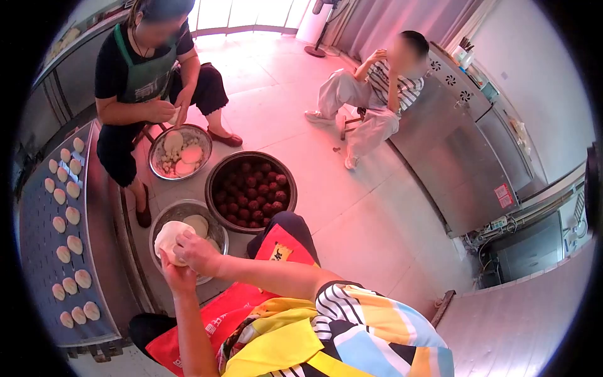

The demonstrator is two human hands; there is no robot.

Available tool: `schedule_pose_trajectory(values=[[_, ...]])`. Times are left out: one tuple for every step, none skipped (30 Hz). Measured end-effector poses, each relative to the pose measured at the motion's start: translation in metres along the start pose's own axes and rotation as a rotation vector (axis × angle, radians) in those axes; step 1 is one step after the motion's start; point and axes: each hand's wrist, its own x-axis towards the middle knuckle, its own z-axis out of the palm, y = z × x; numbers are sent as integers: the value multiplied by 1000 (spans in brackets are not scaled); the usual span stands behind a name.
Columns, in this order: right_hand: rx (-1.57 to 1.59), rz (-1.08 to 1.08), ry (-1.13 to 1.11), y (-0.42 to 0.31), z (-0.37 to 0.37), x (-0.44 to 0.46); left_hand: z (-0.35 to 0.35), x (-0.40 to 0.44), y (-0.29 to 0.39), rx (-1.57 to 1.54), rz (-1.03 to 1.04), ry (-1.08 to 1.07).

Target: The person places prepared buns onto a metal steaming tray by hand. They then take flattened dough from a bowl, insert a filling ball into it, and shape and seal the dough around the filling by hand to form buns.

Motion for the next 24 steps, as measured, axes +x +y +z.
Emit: schedule_pose_trajectory(values=[[126, 109, 0, 2, 3, -1, -2, 0, -1, 24, 18, 21], [252, 218, 0, 4, 6, -2, -3, 0, -1, 48, 37, 42], [290, 236, -15, 5, 5, -1, -5, 0, -2, 72, 57, 65], [329, 255, -30, 5, 4, -1, -11, 0, -3, 38, 68, 68], [279, 183, -59, 7, 1, -1, -20, -1, -3, 4, 79, 72], [227, 111, -87, 8, -4, 0, -23, 0, 0, -31, 90, 75], [273, 164, -37, 8, -9, 2, -27, 2, 6, -25, 153, 157], [320, 214, 10, 9, -13, 5, -29, 4, 15, -21, 218, 241], [365, 265, 59, 11, -15, 7, -29, 4, 22, -17, 283, 324], [544, 363, 62, 21, -6, 7, -25, 0, 30, -22, 277, 296], [723, 461, 67, 39, 9, 6, -21, -7, 41, -26, 270, 267], [429, 309, 15, 58, 19, 0, -13, -14, 50, -29, 261, 238], [130, 161, 9, 69, 19, 0, 0, -20, 55, -8, 214, 199], [483, 456, -84, 74, 25, 2, 3, -22, 56, 44, 206, 209], [834, 740, -186, 67, 13, 13, 4, -22, 59, 91, 206, 216], [1181, 1022, -301, 52, -8, 26, 5, -23, 59, 132, 210, 225], [1533, 1210, -124, 29, -28, 34, 6, -23, 59, 183, 204, 236], [1433, 1046, -194, 28, -25, 34, 8, -21, 58, 235, 192, 245], [1328, 883, -256, 27, -19, 35, 13, -19, 57, 286, 179, 252], [1218, 722, -313, 26, -14, 35, 21, -20, 58, 324, 185, 209], [1181, 677, -233, 23, -12, 38, 36, -23, 61, 360, 190, 164], [1214, 697, -174, 15, -21, 43, 43, -24, 63, 398, 195, 121], [1250, 717, -116, 6, -31, 47, 39, -24, 59, 315, 215, 43], [1286, 732, -61, -4, -42, 54, 33, -21, 54, 232, 240, -37]])
